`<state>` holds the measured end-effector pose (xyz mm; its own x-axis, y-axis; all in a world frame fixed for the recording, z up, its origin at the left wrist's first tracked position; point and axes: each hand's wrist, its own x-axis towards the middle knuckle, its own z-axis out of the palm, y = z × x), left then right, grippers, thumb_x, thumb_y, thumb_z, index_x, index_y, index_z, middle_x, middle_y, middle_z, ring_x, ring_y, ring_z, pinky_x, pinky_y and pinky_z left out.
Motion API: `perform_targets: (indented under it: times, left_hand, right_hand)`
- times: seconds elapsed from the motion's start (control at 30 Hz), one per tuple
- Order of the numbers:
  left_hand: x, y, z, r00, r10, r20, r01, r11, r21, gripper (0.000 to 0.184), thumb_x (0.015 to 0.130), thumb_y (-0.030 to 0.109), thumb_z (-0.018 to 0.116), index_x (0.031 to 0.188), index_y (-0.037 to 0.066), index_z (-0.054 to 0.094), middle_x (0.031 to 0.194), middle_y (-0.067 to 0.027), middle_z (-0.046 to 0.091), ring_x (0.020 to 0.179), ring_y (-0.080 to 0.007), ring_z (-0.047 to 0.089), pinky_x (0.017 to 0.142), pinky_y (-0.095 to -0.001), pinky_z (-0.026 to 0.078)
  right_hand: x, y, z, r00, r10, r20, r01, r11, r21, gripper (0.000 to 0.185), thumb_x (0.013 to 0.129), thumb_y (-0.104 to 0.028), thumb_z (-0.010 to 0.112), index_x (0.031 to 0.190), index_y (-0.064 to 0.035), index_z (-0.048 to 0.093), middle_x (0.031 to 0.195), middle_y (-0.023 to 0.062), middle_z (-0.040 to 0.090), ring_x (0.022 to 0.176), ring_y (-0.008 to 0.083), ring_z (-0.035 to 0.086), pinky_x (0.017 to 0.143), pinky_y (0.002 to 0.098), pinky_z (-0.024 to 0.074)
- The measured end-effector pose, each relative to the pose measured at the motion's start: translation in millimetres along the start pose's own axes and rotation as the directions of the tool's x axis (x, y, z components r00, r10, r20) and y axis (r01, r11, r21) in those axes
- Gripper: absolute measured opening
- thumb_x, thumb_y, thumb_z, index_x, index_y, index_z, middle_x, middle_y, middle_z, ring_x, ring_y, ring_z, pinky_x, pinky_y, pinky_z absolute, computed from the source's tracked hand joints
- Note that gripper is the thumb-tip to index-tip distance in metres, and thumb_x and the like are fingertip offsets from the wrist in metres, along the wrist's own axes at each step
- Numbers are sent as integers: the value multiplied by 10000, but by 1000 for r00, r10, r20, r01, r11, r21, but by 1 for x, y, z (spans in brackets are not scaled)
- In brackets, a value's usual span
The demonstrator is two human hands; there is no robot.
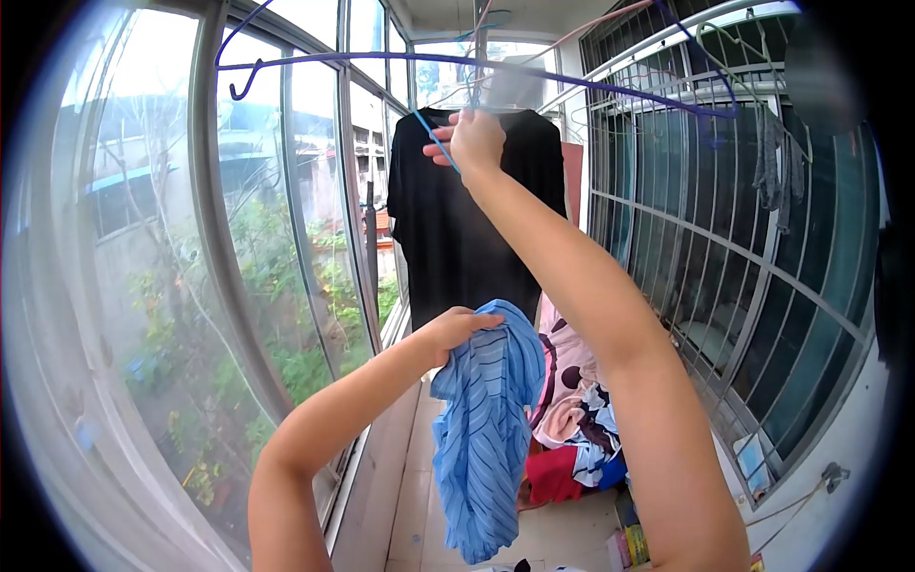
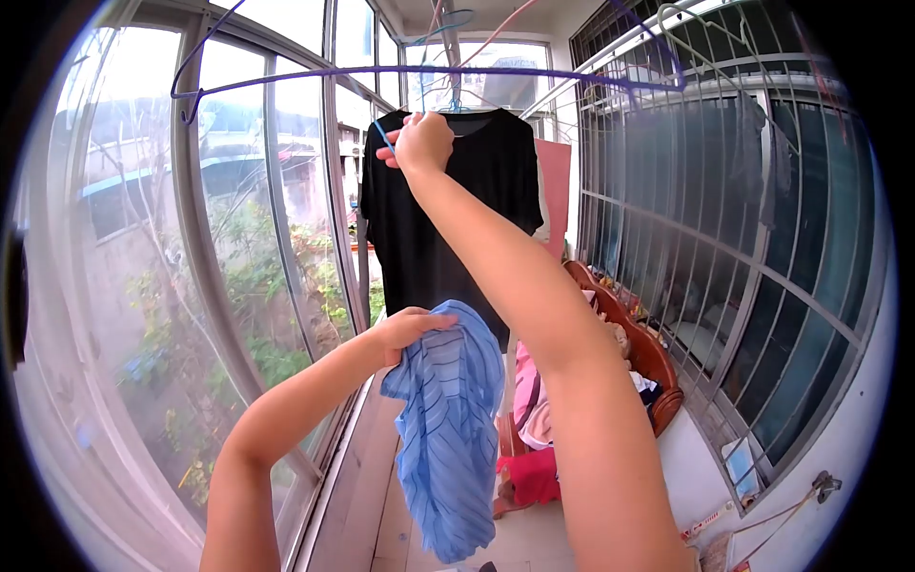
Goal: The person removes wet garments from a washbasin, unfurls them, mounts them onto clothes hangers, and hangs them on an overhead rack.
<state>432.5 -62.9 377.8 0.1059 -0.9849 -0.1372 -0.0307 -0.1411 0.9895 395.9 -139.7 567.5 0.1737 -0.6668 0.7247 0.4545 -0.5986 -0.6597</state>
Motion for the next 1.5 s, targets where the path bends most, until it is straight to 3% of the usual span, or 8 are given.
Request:
perform_targets:
  times: [0.17, 0.53, 0.7, 0.87, 0.93, 1.1, 1.33, 1.5]
  left_hand:
    - [-8, -2, 3, 999, 29, -17, -30, 999, -19, 331, 815, 235, 627, 975, -53, 595, 903, -128, 632, 745, -224, 640, 692, -374, 543]
    - [1, -7, 12, 975, 145, -168, -102, 965, 240, 388, 872, 356, 536, 966, -11, 617, 841, -73, 627, 738, -164, 603, 673, -293, 487]
    - [32, -43, -6, 960, 174, -219, -63, 897, 438, 470, 880, 414, 496, 1005, -21, 625, 916, -150, 627, 824, -259, 616, 800, -336, 458]
    - [41, -80, -17, 914, 241, -327, 63, 711, 700, 548, 847, 484, 490, 929, -36, 641, 837, -194, 630, 813, -308, 624, 752, -356, 468]
    - [47, -101, -20, 903, 234, -361, 112, 682, 722, 526, 822, 519, 531, 858, 10, 660, 760, -133, 630, 733, -219, 601, 698, -335, 462]
    - [67, -158, -40, 904, 235, -357, 65, 750, 658, 492, 794, 503, 595, 836, 18, 671, 725, -83, 628, 695, -156, 570, 672, -279, 456]
    - [52, -171, -49, 978, -91, -185, 99, 994, 35, 449, 810, 381, 636, 990, -28, 591, 902, -72, 628, 790, -140, 603, 705, -284, 499]
    - [40, -173, -54, 997, -28, 77, 3, 953, 301, 359, 765, 227, 699, 1000, -13, 574, 891, -41, 613, 791, -113, 576, 719, -257, 471]
  right_hand:
    - [-5, -3, -13, 999, 5, -52, 0, 996, 91, 302, 902, -155, 291, 1006, 80, 448, 801, 228, 616, 558, 297, 638, 444, 320, 524]
    - [-71, 25, -123, 883, 318, 345, 23, 705, -709, 248, 851, -156, 427, 868, 35, 585, 673, 126, 653, 484, 206, 626, 436, 274, 501]
    - [-123, 36, -203, 919, 126, 373, 159, 747, -646, 276, 872, -230, 466, 949, -1, 599, 678, 96, 625, 576, 164, 617, 495, 275, 498]
    - [-204, 30, -302, 946, 311, 94, -177, 735, -654, 271, 931, -207, 421, 1085, -42, 570, 695, 37, 611, 555, 67, 567, 498, 173, 437]
    - [-242, 24, -332, 923, 381, 53, -257, 714, -651, 291, 938, -219, 415, 1102, -28, 561, 704, 34, 615, 545, 73, 567, 499, 167, 430]
    - [-313, 12, -377, 851, 524, 36, -391, 678, -623, 300, 943, -218, 409, 1091, -7, 563, 678, 55, 619, 542, 95, 583, 510, 176, 434]
    - [-339, -13, -395, 811, 582, 55, -393, 613, -685, 291, 946, -201, 396, 1069, -14, 582, 678, 46, 618, 569, 84, 582, 537, 190, 442]
    - [-338, -6, -376, 798, 598, 70, -335, 537, -774, 234, 913, -128, 450, 1064, -27, 598, 670, 54, 608, 614, 99, 581, 601, 210, 472]
